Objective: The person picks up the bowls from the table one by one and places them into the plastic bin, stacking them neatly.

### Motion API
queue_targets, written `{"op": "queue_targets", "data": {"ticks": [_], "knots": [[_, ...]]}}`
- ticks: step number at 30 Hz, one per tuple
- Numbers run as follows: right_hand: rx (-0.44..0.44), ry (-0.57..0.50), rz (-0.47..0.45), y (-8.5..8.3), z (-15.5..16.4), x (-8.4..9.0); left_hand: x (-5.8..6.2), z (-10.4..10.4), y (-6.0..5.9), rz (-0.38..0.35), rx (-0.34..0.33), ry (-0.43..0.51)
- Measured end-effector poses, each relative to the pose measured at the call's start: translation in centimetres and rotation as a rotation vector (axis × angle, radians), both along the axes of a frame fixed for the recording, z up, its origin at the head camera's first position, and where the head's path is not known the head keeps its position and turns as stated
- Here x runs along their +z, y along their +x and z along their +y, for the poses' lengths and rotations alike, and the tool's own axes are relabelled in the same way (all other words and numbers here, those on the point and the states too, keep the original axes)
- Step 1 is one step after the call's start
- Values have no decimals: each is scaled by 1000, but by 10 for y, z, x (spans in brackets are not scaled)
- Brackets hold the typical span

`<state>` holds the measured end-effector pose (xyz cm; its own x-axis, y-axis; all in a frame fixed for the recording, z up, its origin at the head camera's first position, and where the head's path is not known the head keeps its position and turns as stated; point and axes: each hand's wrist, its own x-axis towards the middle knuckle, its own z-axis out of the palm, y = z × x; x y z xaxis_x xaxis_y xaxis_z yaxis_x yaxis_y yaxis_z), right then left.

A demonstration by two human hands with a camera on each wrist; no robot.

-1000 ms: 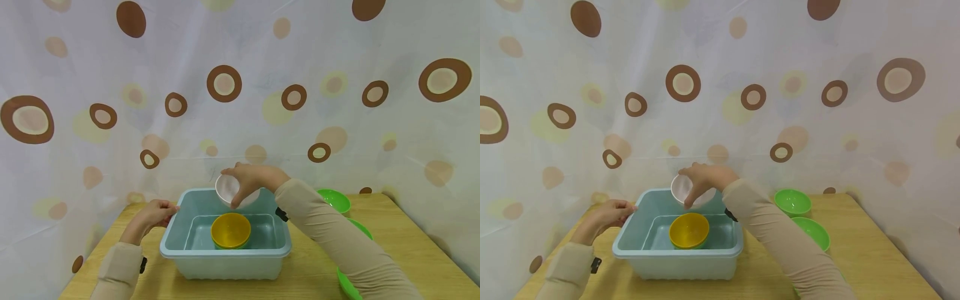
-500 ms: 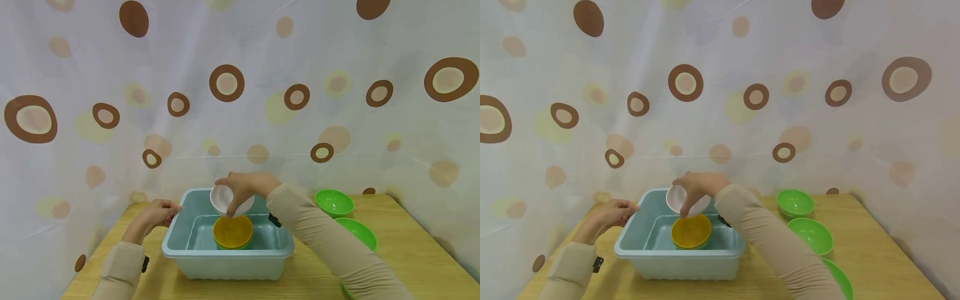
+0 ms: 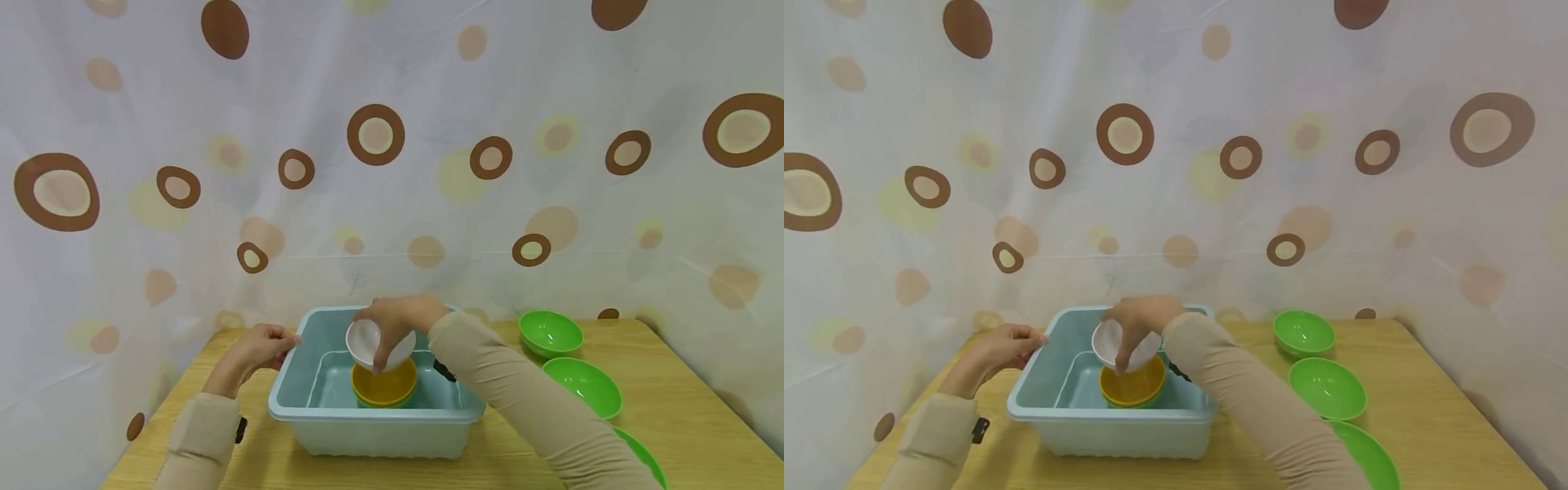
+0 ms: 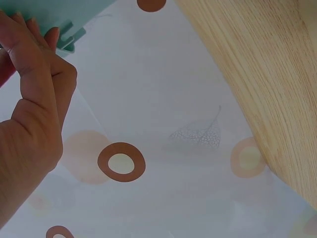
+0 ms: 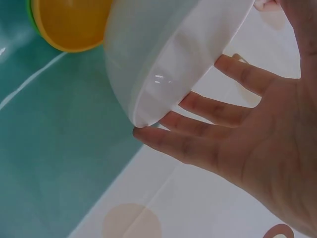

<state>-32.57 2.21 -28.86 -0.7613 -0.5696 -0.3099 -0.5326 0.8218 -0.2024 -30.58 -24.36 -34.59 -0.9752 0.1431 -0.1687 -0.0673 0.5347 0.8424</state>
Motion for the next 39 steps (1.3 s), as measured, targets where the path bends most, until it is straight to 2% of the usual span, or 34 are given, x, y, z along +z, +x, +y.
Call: {"op": "queue_targets", "data": {"ticks": [11, 16, 25, 39], "knots": [[15, 14, -35, -2, -4, -18, 0, 0, -1, -1, -1, -4], [-29, 41, -50, 2, -8, -22, 0, 0, -2, -4, 5, 1], [-36, 119, -35, 6, -13, -33, -1, 0, -2, -4, 14, -6], [-30, 147, -20, 8, -19, -46, 0, 1, 0, -4, 22, -25]]}}
